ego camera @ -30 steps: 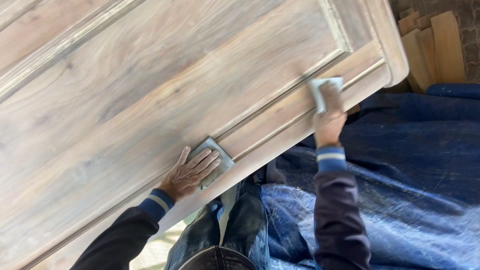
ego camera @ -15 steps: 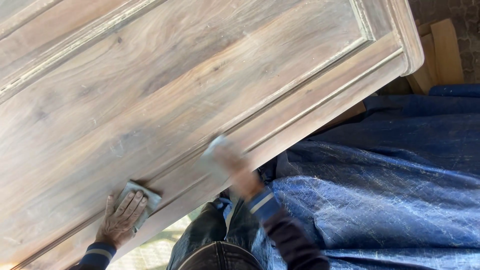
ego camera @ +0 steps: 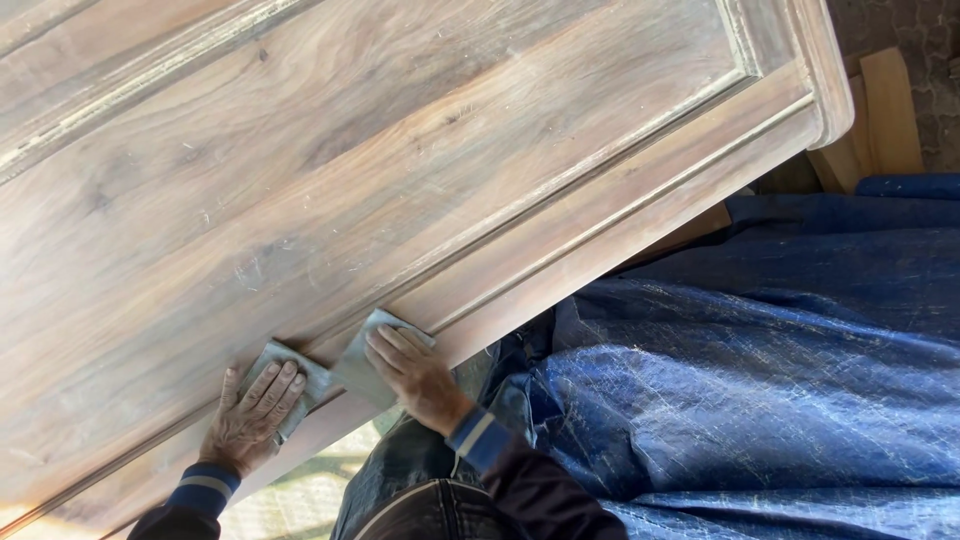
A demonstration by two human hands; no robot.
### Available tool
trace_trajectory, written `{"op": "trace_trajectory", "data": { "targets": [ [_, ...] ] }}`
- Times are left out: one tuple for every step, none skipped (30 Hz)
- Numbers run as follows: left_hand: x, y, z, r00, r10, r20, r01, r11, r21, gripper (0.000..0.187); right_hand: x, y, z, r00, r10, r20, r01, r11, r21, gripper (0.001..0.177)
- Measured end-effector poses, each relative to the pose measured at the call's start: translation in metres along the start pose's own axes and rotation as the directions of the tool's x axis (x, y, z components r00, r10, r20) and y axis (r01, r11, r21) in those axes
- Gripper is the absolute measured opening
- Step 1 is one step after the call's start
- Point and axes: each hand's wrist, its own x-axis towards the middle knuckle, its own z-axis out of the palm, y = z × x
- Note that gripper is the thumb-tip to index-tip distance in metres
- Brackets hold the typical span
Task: The user is manually sanding a large wooden door using sheets of sandpaper with both hands to smooth the surface.
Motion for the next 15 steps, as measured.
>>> {"op": "trace_trajectory", "data": {
  "targets": [
    [-0.001,-0.001,0.002,1.000,-0.001,0.005,0.001,1.000,0.003,0.072,0.004,0.012,-0.027,1.000,0.002,-0.002,-0.002,1.000,0.005,0.056],
    [-0.001,-0.003,0.004,1.000,0.006,0.008,-0.007,0.999,0.037,0.071,0.008,0.026,-0.054,0.987,0.063,0.150,-0.024,0.968,-0.252,0.067],
    [-0.007,-0.003,0.007,1.000,0.012,0.019,-0.013,0.998,0.067,0.070,0.009,0.036,-0.079,0.945,0.163,0.283,-0.005,0.873,-0.488,0.079],
    [-0.009,-0.006,0.008,0.999,0.009,0.030,-0.011,0.998,0.065,0.070,0.035,0.043,-0.116,0.943,0.168,0.288,-0.009,0.877,-0.480,0.079],
    [-0.010,-0.007,0.011,0.998,-0.006,0.056,0.003,0.998,0.055,0.071,0.058,0.052,-0.159,0.804,0.592,-0.054,-0.571,0.795,0.207,0.063],
    [-0.011,-0.009,0.013,0.996,-0.021,0.082,0.018,0.999,0.045,0.073,0.080,0.062,-0.206,0.356,0.934,0.021,-0.508,0.174,0.844,0.050],
    [-0.006,-0.007,0.006,0.996,-0.019,0.089,0.015,0.999,0.043,0.073,0.054,0.119,-0.207,0.349,0.937,0.024,-0.510,0.168,0.843,0.050],
    [-0.001,-0.004,-0.003,0.947,-0.094,0.308,0.042,0.984,0.171,0.076,0.030,0.171,-0.215,0.545,0.717,-0.434,-0.681,0.680,0.269,0.047],
    [0.003,0.001,-0.010,0.844,-0.194,0.499,0.042,0.953,0.300,0.079,0.009,0.221,-0.228,0.820,0.255,-0.512,-0.529,0.679,-0.509,0.047],
    [-0.005,0.002,-0.002,0.840,-0.193,0.507,0.041,0.955,0.294,0.079,0.012,0.188,-0.211,0.822,0.263,-0.506,-0.530,0.678,-0.509,0.047],
    [-0.009,-0.003,0.004,0.932,-0.114,0.345,0.045,0.978,0.203,0.080,0.019,0.156,-0.192,0.705,0.435,-0.560,-0.638,0.734,-0.233,0.049],
    [-0.013,-0.007,0.010,0.986,-0.047,0.162,0.030,0.993,0.111,0.081,0.026,0.124,-0.175,0.577,0.608,-0.546,-0.694,0.717,0.064,0.054],
    [-0.007,-0.002,0.000,0.986,-0.047,0.163,0.028,0.993,0.112,0.081,0.003,0.104,-0.135,0.576,0.608,-0.546,-0.695,0.716,0.065,0.054],
    [-0.001,0.003,-0.011,0.925,-0.132,0.356,0.039,0.966,0.257,0.078,-0.018,0.082,-0.100,0.487,0.746,-0.454,-0.578,0.665,0.473,0.055],
    [0.004,0.011,-0.020,0.820,-0.238,0.520,0.016,0.919,0.395,0.076,-0.043,0.056,-0.069,0.437,0.848,-0.300,-0.376,0.475,0.796,0.058]
  ]
}}
